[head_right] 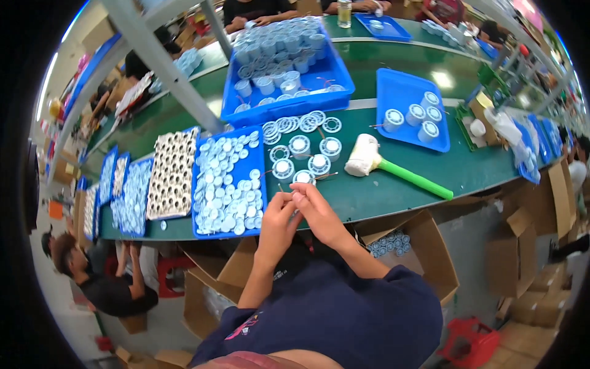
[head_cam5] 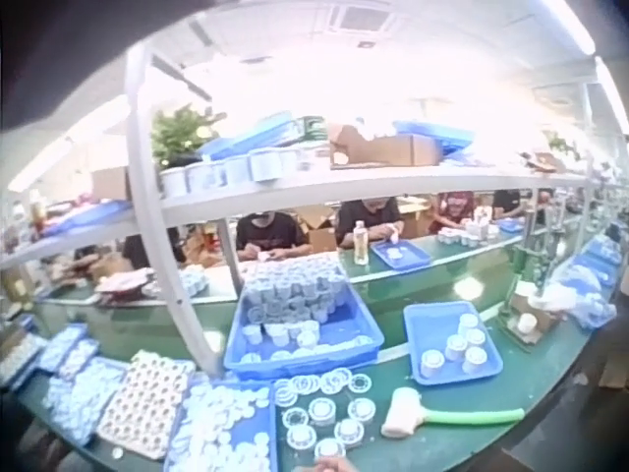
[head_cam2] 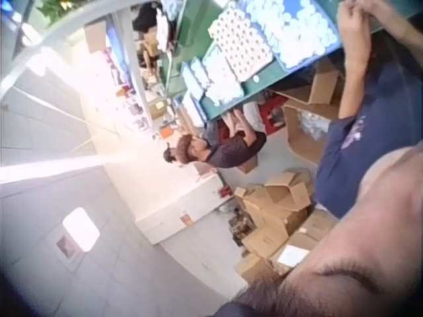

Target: Assembling electronic components by fitting plastic pieces together and securing them with a rubber mallet.

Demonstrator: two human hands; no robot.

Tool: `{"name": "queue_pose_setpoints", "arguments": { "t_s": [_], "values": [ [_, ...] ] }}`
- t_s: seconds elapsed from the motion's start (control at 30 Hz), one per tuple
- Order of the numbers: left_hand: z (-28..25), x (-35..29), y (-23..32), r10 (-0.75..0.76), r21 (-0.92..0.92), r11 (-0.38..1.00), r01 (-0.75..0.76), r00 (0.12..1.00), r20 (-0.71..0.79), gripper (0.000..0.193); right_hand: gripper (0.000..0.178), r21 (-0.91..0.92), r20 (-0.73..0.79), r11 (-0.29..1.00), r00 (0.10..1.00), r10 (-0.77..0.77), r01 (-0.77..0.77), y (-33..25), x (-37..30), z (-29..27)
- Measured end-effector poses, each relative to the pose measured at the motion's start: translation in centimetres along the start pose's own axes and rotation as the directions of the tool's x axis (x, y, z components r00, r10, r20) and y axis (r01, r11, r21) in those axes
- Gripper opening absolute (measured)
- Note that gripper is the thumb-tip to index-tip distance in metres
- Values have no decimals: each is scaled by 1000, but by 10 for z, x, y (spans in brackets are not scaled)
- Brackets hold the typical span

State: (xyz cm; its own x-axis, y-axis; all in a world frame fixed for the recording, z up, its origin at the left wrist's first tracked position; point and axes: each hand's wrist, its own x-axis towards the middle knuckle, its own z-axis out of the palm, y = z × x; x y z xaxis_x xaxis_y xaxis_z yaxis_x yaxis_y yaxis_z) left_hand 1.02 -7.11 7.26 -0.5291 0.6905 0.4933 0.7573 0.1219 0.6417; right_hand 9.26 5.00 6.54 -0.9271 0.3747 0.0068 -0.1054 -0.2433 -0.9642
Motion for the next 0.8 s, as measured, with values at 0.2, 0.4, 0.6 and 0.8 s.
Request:
{"name": "queue_pose_setpoints", "arguments": {
  "t_s": [0.2, 0.4, 0.6, 0.8],
  "values": [
    [-50, -36, -44, -275, 18, 956, 294, 913, -301, 30, 41, -289, 138, 957, 990, 24, 17, 7, 13, 38],
    [-67, -60, -87, -372, -14, 911, 411, 808, -456, 21, 34, -382, 195, 924, 979, 54, 26, 14, 34, 56],
    [-58, -75, -92, -289, 157, 912, 378, 867, -407, 30, 32, -675, 444, 592, 883, -150, 440, -1, 61, 61],
    [-52, -83, -55, -244, 19, 958, 285, 849, -468, 24, 22, -881, 276, 302, 914, -298, 365, -14, 176, -9]
  ]
}}
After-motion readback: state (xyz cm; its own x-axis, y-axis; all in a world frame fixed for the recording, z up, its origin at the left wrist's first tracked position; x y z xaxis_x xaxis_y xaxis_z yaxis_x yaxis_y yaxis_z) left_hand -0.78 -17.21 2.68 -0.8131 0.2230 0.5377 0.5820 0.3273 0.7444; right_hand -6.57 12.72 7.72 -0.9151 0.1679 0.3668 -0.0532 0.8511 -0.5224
